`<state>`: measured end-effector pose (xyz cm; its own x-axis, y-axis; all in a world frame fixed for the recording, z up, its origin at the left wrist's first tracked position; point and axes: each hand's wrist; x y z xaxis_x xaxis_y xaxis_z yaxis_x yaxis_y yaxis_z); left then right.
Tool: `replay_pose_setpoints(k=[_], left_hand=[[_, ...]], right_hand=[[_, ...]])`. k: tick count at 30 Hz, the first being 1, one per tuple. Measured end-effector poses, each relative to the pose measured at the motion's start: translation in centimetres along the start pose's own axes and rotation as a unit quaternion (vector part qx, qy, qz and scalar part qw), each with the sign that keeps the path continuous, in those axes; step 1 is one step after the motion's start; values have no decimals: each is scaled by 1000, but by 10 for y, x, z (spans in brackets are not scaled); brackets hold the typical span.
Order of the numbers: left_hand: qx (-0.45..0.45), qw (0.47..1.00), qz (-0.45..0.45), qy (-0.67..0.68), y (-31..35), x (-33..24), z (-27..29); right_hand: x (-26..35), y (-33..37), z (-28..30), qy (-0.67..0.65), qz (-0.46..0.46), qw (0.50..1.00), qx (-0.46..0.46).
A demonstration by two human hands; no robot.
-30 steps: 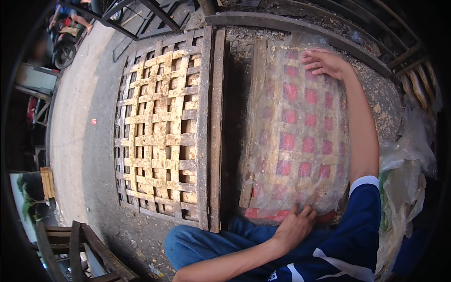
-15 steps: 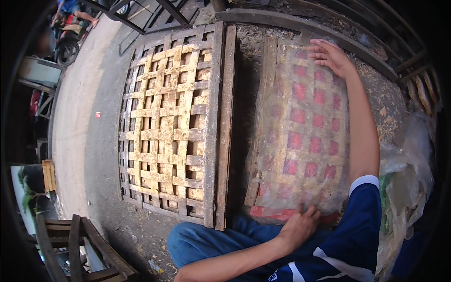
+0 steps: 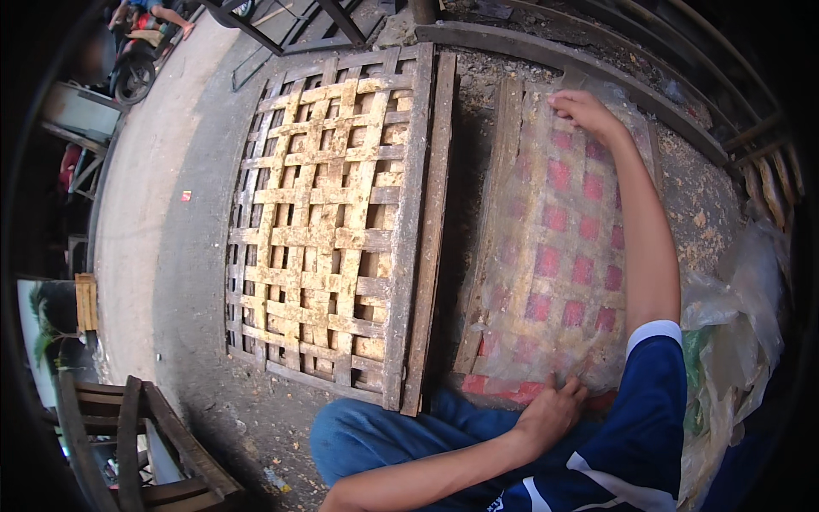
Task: The person sits on the ground and assembles a tray by placing a wooden lattice frame over a red base, covering it with a clear plastic sheet, and then placing a second wooden lattice frame on top. The person presses down on the assembled unit to secure it.
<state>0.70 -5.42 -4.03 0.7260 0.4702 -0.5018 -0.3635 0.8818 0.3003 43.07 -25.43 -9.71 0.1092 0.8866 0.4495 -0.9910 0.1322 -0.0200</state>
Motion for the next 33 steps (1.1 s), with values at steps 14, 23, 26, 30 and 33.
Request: replay_pose_setpoints(k=[14, 23, 26, 30, 33], left_hand=[[-58, 998, 14, 11, -5, -4, -21], [-46, 998, 17, 48, -3, -4, -18], [-49, 998, 15, 42, -3, -7, -16], [-37, 998, 17, 41, -1, -6, -15], [-40, 998, 17, 45, 0, -2, -12]], right_hand=[[45, -12, -15, 212, 76, 970, -89], [89, 20, 0, 64, 94, 974, 194], [61, 22, -26, 254, 135, 942, -172], [42, 27, 2, 182, 120, 911, -351], [73, 100, 35, 6, 188, 981, -44]])
Point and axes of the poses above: each hand's wrist, its own y-axis away from the middle knuckle, its own z-axis out of the back of the hand, x = y × z, and after that the axes turned 9 degrees about y, right-handed
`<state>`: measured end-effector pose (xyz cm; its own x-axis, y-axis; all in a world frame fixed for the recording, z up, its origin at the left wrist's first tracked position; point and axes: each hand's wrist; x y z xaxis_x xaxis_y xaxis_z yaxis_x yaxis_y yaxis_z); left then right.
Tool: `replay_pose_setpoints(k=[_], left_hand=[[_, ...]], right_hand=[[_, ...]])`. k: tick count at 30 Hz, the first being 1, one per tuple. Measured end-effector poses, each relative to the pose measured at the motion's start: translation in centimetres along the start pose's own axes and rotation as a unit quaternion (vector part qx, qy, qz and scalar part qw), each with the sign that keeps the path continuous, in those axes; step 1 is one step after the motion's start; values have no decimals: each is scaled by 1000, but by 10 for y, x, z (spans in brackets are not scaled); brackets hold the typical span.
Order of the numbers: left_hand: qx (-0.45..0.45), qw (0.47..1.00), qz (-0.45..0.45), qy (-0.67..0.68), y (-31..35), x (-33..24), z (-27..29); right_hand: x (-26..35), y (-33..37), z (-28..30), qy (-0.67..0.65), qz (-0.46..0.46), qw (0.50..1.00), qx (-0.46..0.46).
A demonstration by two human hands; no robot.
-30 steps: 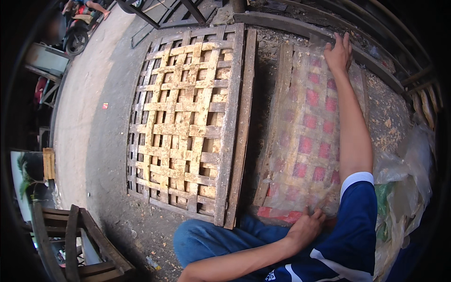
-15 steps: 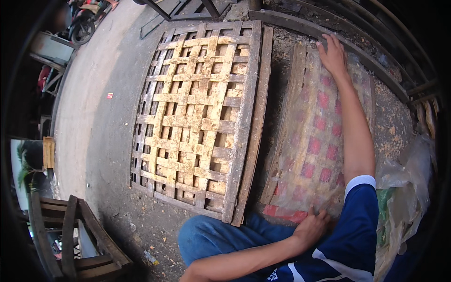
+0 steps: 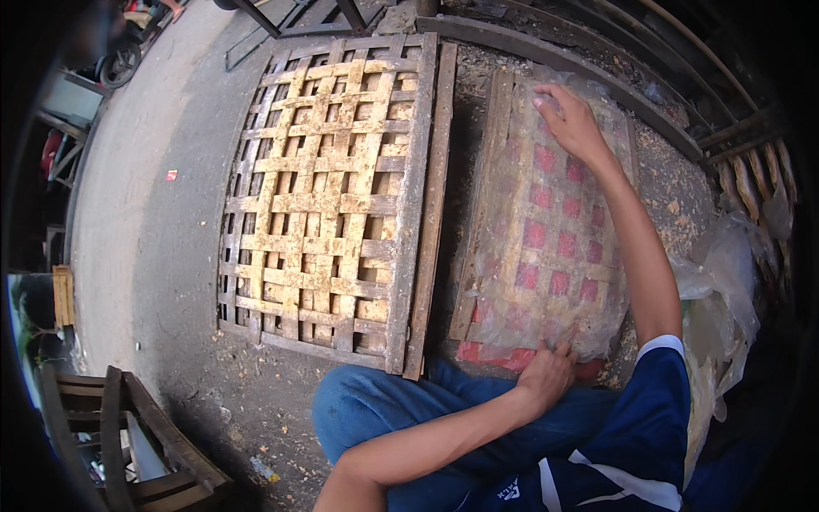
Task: The person sits on the ground and assembles a tray by placing a wooden lattice frame over a red base, covering it with a clear plastic sheet, and then placing a second wooden lattice frame on top. The person presses down on the assembled unit to secure it.
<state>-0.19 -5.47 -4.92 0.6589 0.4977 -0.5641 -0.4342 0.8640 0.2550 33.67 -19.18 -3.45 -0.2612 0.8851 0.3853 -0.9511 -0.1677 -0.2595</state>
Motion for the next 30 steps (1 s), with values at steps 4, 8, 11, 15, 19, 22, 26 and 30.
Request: replay_pose_setpoints(k=[4, 8, 11, 15, 19, 22, 26, 30], left_hand=[[-40, 999, -17, -5, -2, 3, -11], [-43, 998, -47, -29, -4, 7, -16], [-41, 994, -77, -60, -9, 1, -9], [-23, 997, -58, -55, -7, 9, -15], [-31, 994, -75, -80, 1, 14, -18], [-12, 993, -84, -86, 5, 8, -12], [-34, 994, -89, -56, 4, 10, -11], [-30, 996, -80, -35, 2, 10, -6]], right_hand=[[43, 112, 35, -118, -32, 929, 349], [-33, 203, 83, -370, -401, 755, 363], [-145, 289, 116, 0, -386, 908, -163], [-73, 302, 158, -271, -420, 856, -131], [5, 305, 154, -298, -266, 862, 311], [25, 312, 133, -394, -366, 744, 397], [-25, 311, 124, 181, -309, 932, 59], [-39, 307, 142, -107, -351, 924, 107]])
Point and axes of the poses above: each hand's wrist, its own y-axis away from the middle knuckle, its own z-axis out of the back of the hand, x = y × z, and after that the axes turned 9 degrees about y, right-handed
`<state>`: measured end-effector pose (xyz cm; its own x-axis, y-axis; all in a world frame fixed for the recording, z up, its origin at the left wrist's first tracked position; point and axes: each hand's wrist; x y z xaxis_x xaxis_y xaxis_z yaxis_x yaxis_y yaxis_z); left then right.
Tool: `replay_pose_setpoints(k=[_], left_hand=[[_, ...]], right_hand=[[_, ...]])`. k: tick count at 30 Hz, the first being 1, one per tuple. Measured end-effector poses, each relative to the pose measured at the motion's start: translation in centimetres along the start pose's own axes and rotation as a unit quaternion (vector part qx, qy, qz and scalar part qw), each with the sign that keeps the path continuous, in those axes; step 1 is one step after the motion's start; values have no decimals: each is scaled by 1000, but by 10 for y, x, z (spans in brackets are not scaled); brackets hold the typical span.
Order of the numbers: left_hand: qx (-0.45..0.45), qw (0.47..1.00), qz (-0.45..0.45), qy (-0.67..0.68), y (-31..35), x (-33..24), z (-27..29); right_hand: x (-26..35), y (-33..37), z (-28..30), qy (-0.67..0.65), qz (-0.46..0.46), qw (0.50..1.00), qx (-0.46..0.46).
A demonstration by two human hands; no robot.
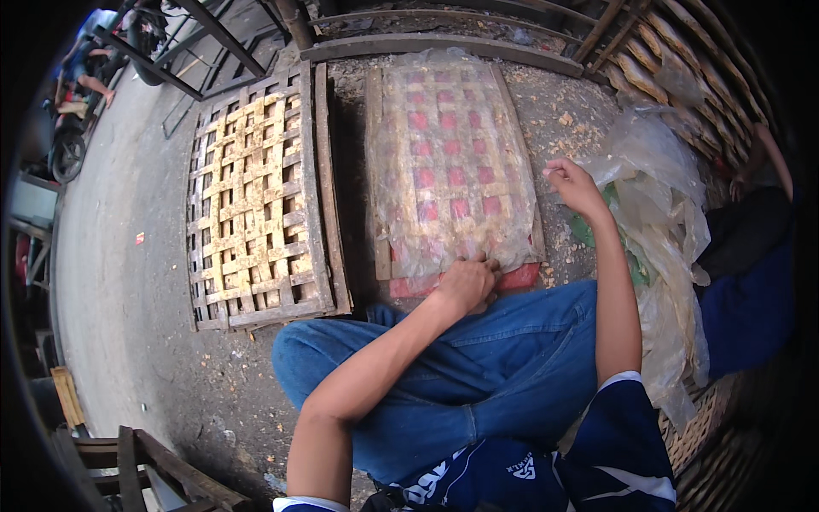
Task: The person sits on the ground and assembles a tray by placing a wooden lattice frame over a red base, covering it with a clear plastic sheet, and then placing a second wooden lattice frame on top. The person presses down on the assembled unit to secure it.
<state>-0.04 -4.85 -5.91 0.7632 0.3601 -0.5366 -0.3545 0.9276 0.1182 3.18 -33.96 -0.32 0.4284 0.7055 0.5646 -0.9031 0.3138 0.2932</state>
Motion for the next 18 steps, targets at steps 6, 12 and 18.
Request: replay_pose_setpoints(k=[6, 12, 18], left_hand=[[-43, 999, -19, 5, 0, 2, -6], [15, 1000, 3, -9, 1, -2, 8], [-5, 1000, -7, -1, 0, -2, 6]], right_hand=[[20, 4, -30, -92, -59, 951, 290], [13, -1, -21, 269, 74, 955, -95], [20, -5, -36, -30, -62, 956, 285]])
Point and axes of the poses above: each hand's wrist, its own y-axis away from the middle knuckle, its own z-axis out of the back of the hand, x = y × z, and after that the axes turned 9 degrees about y, right-handed
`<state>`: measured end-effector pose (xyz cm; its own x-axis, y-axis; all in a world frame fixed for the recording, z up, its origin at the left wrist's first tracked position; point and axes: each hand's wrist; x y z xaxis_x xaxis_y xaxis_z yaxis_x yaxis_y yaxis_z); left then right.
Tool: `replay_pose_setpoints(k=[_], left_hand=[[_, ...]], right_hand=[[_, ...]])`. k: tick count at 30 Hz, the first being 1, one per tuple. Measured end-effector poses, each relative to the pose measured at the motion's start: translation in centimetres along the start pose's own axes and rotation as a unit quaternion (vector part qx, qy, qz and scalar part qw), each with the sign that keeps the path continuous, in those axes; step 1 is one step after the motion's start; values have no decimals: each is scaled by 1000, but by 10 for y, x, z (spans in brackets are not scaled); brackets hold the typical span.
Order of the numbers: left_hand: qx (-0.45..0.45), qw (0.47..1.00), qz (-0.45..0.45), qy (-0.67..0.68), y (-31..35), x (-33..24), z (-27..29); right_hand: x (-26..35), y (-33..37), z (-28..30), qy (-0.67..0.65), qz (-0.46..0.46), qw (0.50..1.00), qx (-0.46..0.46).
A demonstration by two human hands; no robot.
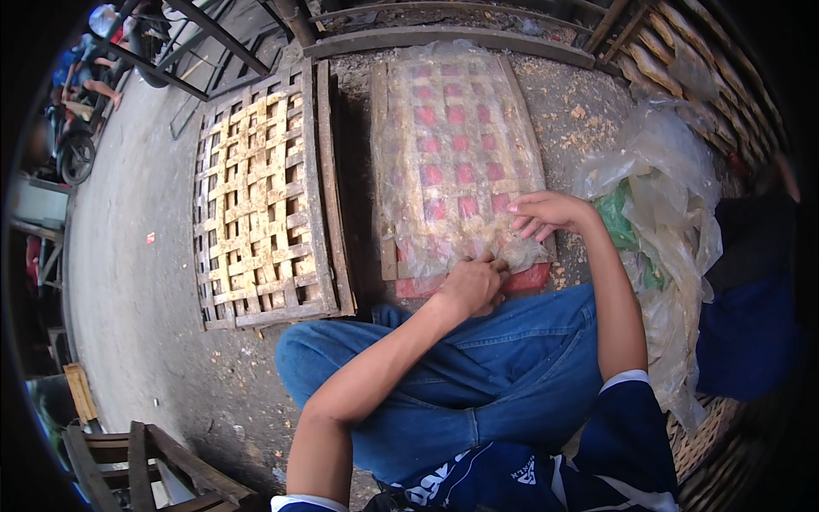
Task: The person sits on the ground and assembles a tray by placing a wooden lattice frame over a red base, covering it with a clear plastic sheet, and then placing a second wooden lattice frame on top. The person presses down on the assembled unit to secure it.
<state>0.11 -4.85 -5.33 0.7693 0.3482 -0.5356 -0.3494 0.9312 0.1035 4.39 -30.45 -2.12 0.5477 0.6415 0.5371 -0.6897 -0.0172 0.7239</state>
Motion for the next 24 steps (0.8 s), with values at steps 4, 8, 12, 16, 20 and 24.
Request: replay_pose_setpoints(k=[4, 8, 12, 16, 20, 24], left_hand=[[17, 1000, 1, -5, 0, -2, 6], [32, 999, 13, -1, -1, -6, 12], [14, 1000, 1, 17, 0, -2, 8], [0, 1000, -1, 24, 2, 1, 4], [13, 1000, 3, 25, 1, -4, 12], [5, 1000, -5, 17, 1, 1, 6]], right_hand=[[-24, 2, 12, 401, -56, 794, -454], [-26, 3, 28, 101, 58, 925, -361], [1, 3, 7, -24, 56, 996, -61], [-13, 1, 11, 166, -39, 949, -266], [-41, 0, 43, 198, -38, 891, -406], [-39, -15, 26, 110, -13, 950, -292]])
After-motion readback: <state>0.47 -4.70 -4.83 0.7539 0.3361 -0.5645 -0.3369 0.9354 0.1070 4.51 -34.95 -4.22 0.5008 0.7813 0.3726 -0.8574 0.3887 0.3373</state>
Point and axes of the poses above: each hand's wrist, its own y-axis away from the middle knuckle, its own z-axis out of the back of the hand, x = y × z, and after that the axes turned 9 degrees about y, right-handed
